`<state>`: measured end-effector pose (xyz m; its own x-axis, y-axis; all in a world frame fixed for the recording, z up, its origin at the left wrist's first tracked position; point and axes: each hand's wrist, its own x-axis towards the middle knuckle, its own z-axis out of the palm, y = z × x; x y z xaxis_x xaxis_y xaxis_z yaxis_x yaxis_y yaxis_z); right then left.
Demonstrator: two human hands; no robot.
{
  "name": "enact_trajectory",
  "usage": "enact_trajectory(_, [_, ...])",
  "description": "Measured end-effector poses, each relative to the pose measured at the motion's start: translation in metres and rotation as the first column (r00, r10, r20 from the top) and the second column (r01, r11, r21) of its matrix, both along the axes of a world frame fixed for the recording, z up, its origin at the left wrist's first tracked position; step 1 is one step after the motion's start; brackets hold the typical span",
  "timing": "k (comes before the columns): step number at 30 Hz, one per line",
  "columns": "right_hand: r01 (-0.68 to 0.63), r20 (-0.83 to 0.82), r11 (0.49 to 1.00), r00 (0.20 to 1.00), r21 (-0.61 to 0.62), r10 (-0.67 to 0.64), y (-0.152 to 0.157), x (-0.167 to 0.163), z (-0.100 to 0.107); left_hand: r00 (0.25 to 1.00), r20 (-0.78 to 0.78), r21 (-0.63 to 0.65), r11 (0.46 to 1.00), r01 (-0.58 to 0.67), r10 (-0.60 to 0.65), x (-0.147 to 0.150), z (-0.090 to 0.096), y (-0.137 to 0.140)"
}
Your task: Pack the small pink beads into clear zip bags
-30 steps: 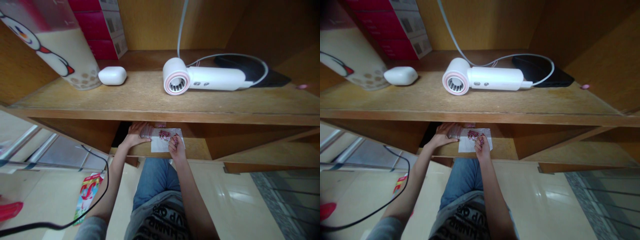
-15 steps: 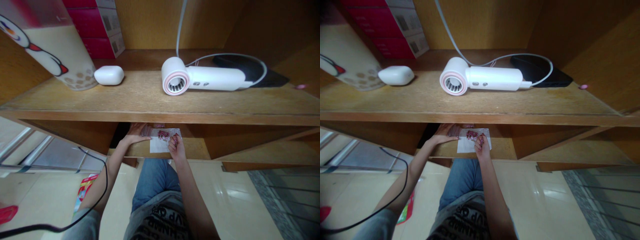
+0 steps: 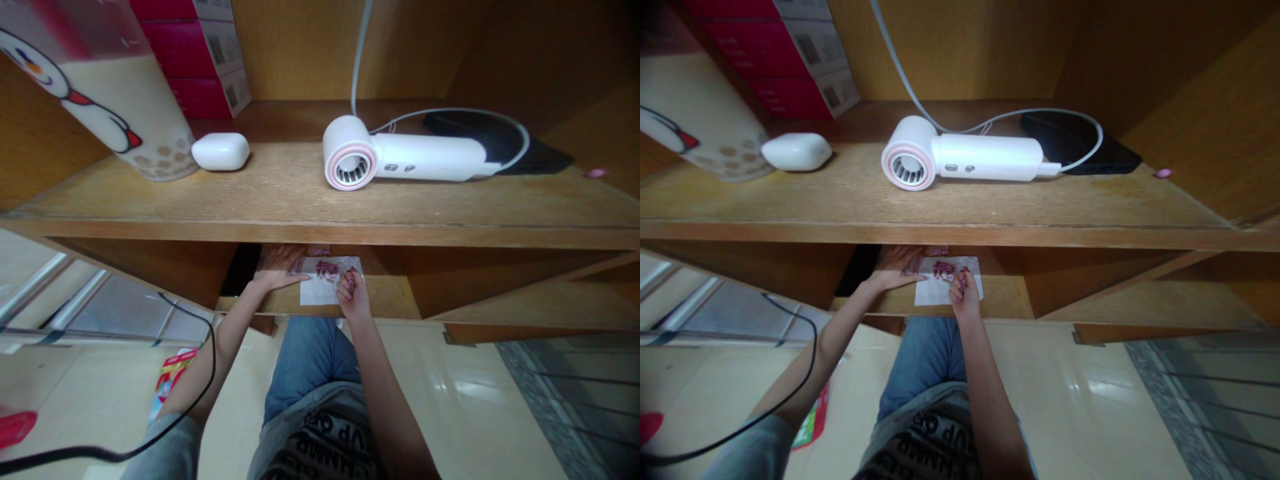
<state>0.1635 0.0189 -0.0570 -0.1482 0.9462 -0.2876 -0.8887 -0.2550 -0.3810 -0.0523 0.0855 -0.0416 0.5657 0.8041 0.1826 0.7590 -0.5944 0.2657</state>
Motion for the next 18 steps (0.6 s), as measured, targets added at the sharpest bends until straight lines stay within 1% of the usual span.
enact_trajectory(3, [0.043, 0.014, 0.999, 0.999, -0.018, -0.043, 0.002, 0.001, -0.002, 1.000, -0.008, 0.011, 1.000, -0.006, 0.006, 0.005, -0.011, -0.002])
enact_trajectory(6, [0.138, 0.053, 0.989, 0.989, -0.056, -0.135, 0.009, 0.000, -0.004, 1.000, -0.018, 0.009, 1.000, 0.009, -0.009, 0.008, -0.022, -0.003])
enact_trajectory(9, [0.255, 0.156, 0.963, 0.958, -0.089, -0.240, 0.024, -0.003, -0.002, 1.000, -0.024, 0.001, 1.000, 0.011, -0.011, 0.008, -0.031, -0.003])
enact_trajectory(11, [0.300, 0.267, 0.952, 0.924, -0.062, -0.274, 0.035, -0.008, -0.001, 1.000, -0.024, 0.009, 1.000, -0.005, 0.005, 0.008, -0.034, -0.003])
enact_trajectory(13, [0.328, 0.376, 0.944, 0.871, 0.030, -0.315, 0.047, -0.013, -0.002, 1.000, -0.017, 0.022, 1.000, -0.020, 0.021, 0.008, -0.034, -0.004])
enact_trajectory(15, [0.344, 0.493, 0.931, 0.794, 0.120, -0.357, 0.058, -0.019, -0.007, 1.000, 0.004, 0.032, 0.999, -0.030, 0.030, 0.009, -0.032, -0.005])
enact_trajectory(16, [0.346, 0.552, 0.926, 0.747, 0.153, -0.371, 0.063, -0.022, -0.010, 0.999, 0.018, 0.036, 0.999, -0.036, 0.035, 0.010, -0.031, -0.006])
enact_trajectory(18, [0.358, 0.664, 0.906, 0.624, 0.225, -0.412, 0.073, -0.026, -0.017, 0.997, 0.050, 0.043, 0.997, -0.058, 0.056, 0.011, -0.029, -0.009])
